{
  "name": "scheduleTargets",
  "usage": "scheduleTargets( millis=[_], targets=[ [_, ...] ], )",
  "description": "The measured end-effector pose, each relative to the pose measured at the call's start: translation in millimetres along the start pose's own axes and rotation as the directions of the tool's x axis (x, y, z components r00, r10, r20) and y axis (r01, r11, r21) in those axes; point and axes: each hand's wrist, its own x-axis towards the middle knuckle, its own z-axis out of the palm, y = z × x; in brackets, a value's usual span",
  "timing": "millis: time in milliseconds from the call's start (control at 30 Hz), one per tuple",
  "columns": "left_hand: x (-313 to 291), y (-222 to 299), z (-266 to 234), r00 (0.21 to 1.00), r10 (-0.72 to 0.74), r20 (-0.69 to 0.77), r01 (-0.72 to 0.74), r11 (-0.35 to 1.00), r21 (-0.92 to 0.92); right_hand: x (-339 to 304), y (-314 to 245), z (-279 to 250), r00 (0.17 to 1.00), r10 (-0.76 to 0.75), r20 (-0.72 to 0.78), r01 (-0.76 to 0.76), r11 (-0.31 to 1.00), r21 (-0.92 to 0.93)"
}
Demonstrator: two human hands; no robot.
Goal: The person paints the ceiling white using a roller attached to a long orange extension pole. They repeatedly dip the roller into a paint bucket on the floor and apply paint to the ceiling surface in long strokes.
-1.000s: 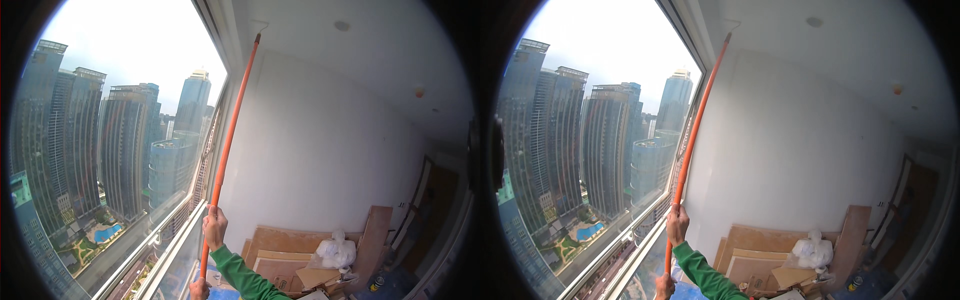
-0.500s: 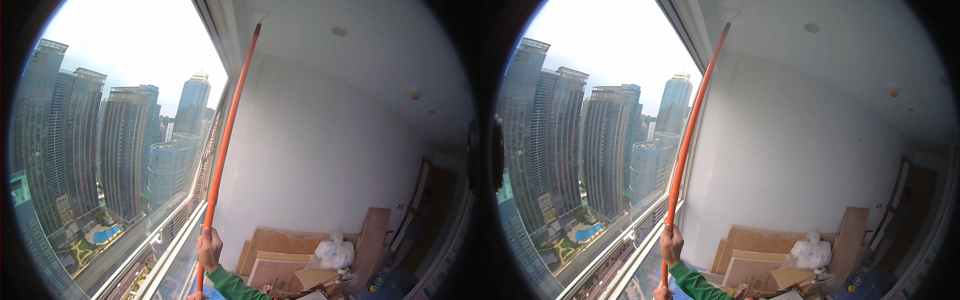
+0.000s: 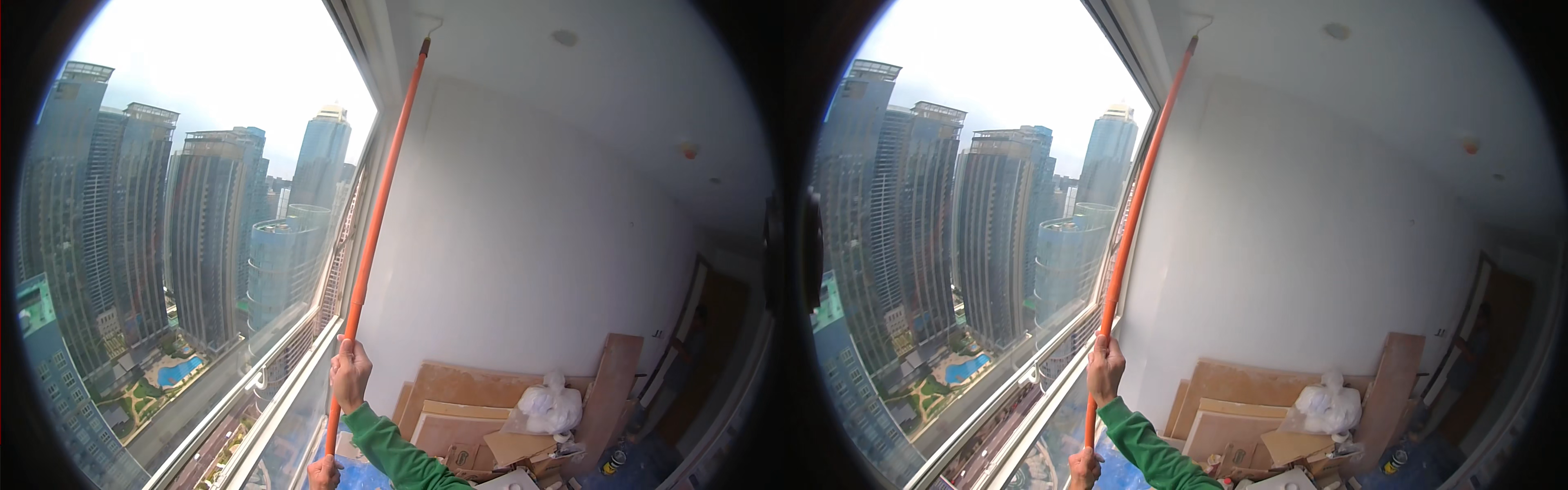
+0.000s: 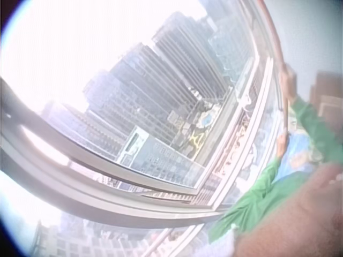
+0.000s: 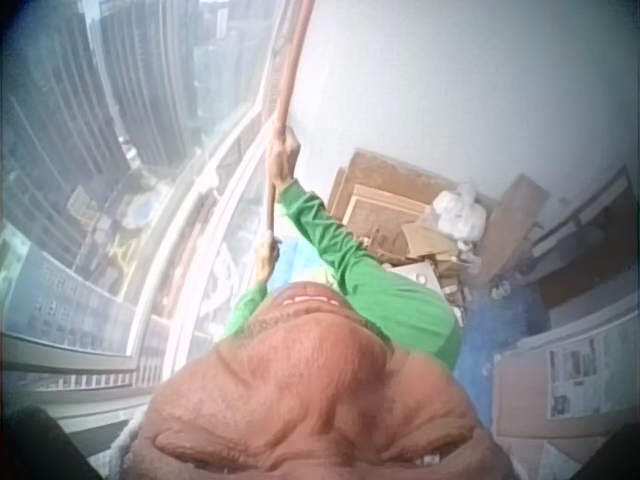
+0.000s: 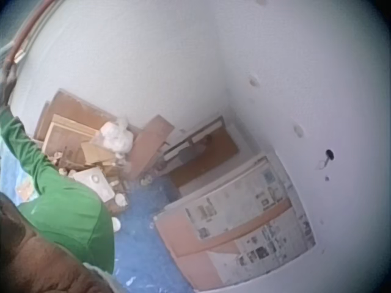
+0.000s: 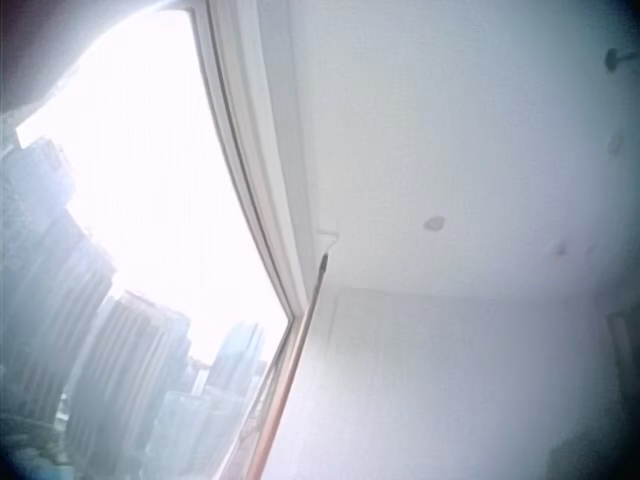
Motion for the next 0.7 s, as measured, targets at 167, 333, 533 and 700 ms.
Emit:
scheduleTargets(
  millis=[167,333,533,700],
  targets=[
    [39.7,28.9,-1.5,0.965,-0.258,0.050,0.261,0.913,-0.315,31.7,5.6,-1.2,1.000,0.004,-0.017,-0.004,1.000,-0.016],
    [67.8,32.0,7.5,0.927,-0.359,0.104,0.364,0.805,-0.469,69.2,15.6,-9.0,0.999,-0.007,-0.040,0.007,1.000,-0.005],
    [98.2,43.0,20.3,0.914,-0.388,0.118,0.396,0.790,-0.469,101.0,18.2,-15.5,0.997,-0.020,-0.076,0.016,0.998,-0.058],
    [124.1,36.1,32.8,0.908,-0.397,0.134,0.411,0.776,-0.478,126.8,17.4,-20.3,0.996,0.003,-0.094,-0.008,0.998,-0.061]
  ],
)
